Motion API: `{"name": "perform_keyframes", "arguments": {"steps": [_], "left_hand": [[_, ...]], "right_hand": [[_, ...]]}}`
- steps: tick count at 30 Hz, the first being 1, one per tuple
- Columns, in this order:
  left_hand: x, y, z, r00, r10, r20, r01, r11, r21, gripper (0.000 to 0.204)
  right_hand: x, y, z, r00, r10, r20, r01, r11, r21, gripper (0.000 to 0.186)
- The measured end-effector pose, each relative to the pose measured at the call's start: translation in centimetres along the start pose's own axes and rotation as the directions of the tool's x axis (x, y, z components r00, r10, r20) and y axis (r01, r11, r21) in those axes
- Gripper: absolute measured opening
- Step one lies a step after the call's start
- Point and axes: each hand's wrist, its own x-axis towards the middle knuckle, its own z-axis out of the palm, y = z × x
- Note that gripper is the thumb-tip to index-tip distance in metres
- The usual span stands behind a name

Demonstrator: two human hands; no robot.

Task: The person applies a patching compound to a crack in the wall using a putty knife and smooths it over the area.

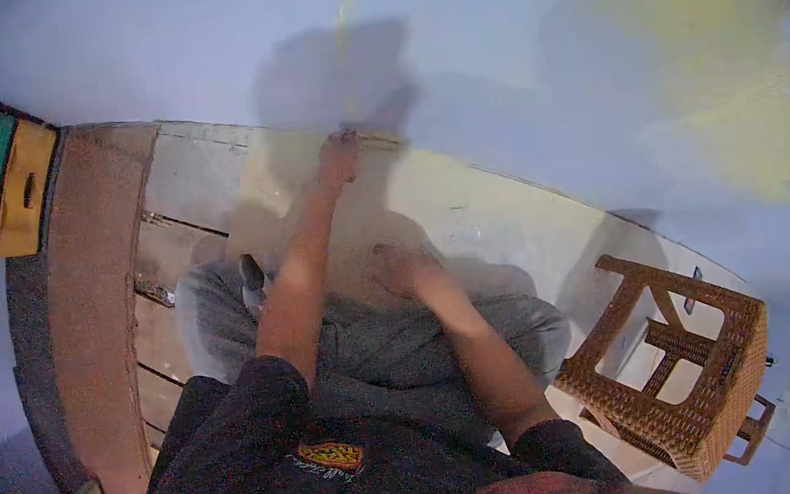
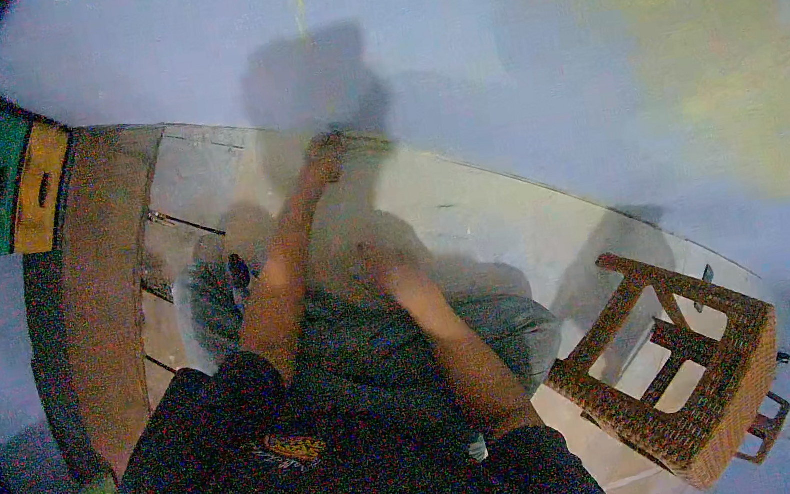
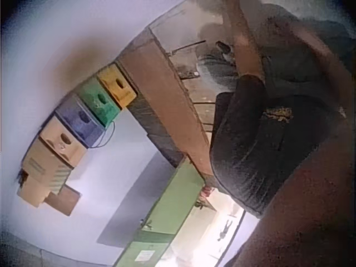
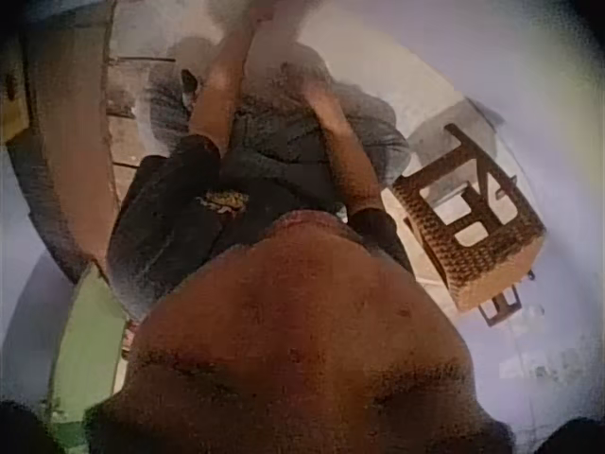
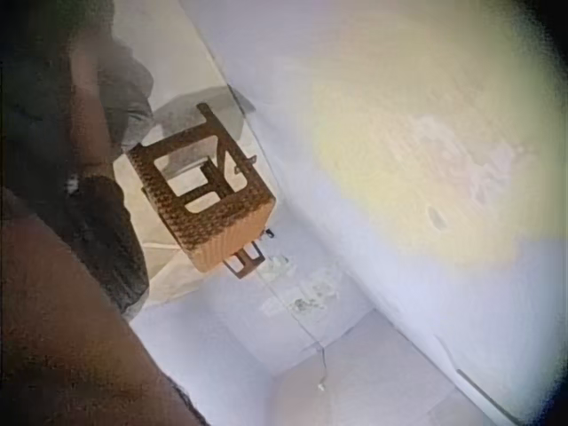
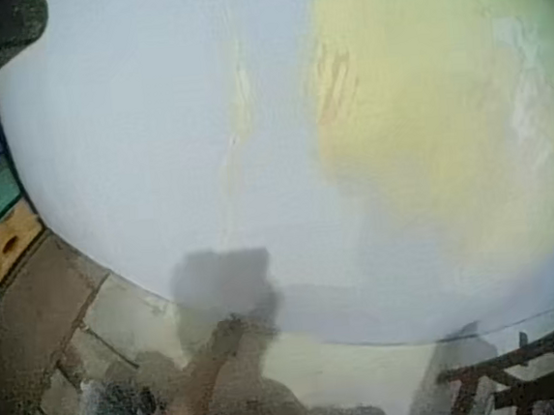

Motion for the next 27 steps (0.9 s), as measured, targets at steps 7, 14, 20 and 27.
{"name": "perform_keyframes", "arguments": {"steps": [7, 14, 20, 27], "left_hand": [[0.1, 1.0, -1.3, 0.985, -0.14, -0.1, 0.102, 0.943, -0.316, 0.041], [2.2, 6.7, -5.6, 0.922, -0.312, -0.228, 0.076, 0.725, -0.684, 0.03], [-0.3, 2.6, -3.7, 0.976, -0.211, -0.054, 0.145, 0.814, -0.562, 0.029], [1.7, 2.0, -1.7, 0.909, -0.055, -0.414, 0.032, 0.998, -0.063, 0.037]], "right_hand": [[-0.3, 3.0, 2.2, 0.998, -0.058, -0.031, 0.05, 0.974, -0.221, 0.065], [0.5, 6.7, 2.2, 0.974, -0.093, -0.205, 0.083, 0.995, -0.06, 0.068], [-0.8, 1.6, 0.1, 0.998, -0.029, -0.048, 0.022, 0.99, -0.141, 0.065], [1.3, 2.6, 1.8, 0.988, -0.022, -0.153, 0.049, 0.983, 0.177, 0.051]]}}
